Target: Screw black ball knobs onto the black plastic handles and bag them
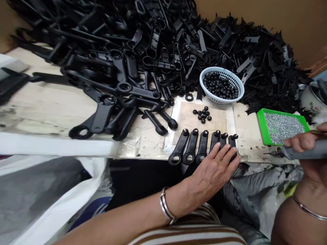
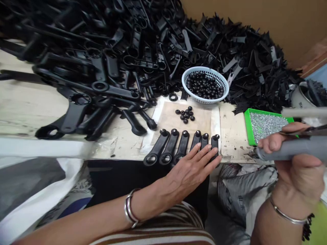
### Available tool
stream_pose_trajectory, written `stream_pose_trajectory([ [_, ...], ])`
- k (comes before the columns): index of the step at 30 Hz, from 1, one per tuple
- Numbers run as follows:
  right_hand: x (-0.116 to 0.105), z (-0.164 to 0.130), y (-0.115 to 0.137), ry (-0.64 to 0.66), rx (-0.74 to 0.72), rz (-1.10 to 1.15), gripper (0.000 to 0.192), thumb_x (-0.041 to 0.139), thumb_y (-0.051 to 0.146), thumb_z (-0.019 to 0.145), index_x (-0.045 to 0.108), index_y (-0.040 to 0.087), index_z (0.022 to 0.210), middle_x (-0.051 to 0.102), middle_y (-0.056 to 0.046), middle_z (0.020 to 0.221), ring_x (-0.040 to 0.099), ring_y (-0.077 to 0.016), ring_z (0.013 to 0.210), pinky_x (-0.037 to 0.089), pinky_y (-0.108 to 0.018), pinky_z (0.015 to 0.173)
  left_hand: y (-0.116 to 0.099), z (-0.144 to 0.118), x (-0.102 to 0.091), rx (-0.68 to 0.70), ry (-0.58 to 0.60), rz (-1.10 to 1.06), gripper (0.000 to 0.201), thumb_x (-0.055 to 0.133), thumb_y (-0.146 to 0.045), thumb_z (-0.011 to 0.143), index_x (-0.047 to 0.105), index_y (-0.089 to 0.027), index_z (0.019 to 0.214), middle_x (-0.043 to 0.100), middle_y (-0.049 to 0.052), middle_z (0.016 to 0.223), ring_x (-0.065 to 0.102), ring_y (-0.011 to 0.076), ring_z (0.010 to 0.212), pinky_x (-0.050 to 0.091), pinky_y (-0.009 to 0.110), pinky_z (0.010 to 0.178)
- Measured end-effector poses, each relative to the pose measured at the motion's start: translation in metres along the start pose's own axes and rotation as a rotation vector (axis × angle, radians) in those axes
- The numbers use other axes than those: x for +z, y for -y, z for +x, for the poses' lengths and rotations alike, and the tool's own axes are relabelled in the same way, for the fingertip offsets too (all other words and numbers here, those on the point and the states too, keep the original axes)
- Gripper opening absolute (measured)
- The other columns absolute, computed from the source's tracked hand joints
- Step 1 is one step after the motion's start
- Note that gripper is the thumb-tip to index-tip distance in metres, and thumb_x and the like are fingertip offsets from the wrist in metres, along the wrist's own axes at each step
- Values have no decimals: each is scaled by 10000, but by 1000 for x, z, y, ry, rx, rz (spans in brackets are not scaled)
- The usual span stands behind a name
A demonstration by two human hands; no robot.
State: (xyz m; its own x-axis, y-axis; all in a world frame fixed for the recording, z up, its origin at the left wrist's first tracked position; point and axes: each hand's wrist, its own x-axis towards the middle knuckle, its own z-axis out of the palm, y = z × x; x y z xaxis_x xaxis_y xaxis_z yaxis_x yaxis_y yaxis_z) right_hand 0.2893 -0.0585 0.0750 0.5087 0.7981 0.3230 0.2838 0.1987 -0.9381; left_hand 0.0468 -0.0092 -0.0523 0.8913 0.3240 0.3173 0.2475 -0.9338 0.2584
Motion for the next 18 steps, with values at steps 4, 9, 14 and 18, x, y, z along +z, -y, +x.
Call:
stream_pose_trajectory([
  [4, 50, 5, 5, -29, -10, 134, 536, 804, 727, 505, 666, 281, 769, 440, 74, 511, 421, -133, 443, 453, -346, 488, -4, 5, -7, 33, 9, 269, 572, 496, -186, 929, 389, -115, 1486, 397, 160, 1544, 392, 320, 1424, 302, 521, 1189],
  [9, 86, 10, 6, -53, -120, 305, 403, 811, 592, 641, 647, 262, 805, 452, 96, 497, 381, -89, 407, 395, -253, 422, -5, 10, -16, 64, -38, 343, 488, 465, -199, 947, 481, -94, 1424, 510, 170, 1458, 503, 318, 1342, 393, 511, 1121],
  [14, 104, 14, -2, 14, -176, 305, 431, 762, 523, 734, 548, 197, 550, 395, 60, 504, 409, -70, 428, 412, -233, 435, -5, 12, -16, 52, -73, 317, 452, 472, -210, 949, 525, -99, 1385, 554, 164, 1417, 538, 305, 1310, 404, 504, 1106],
  [18, 109, 16, -8, 1, -152, 278, 487, 755, 544, 728, 496, 192, 514, 339, 58, 504, 390, -71, 432, 403, -234, 431, -5, 11, -13, 44, -83, 296, 453, 477, -210, 943, 533, -94, 1377, 554, 170, 1415, 538, 319, 1307, 394, 522, 1108],
])
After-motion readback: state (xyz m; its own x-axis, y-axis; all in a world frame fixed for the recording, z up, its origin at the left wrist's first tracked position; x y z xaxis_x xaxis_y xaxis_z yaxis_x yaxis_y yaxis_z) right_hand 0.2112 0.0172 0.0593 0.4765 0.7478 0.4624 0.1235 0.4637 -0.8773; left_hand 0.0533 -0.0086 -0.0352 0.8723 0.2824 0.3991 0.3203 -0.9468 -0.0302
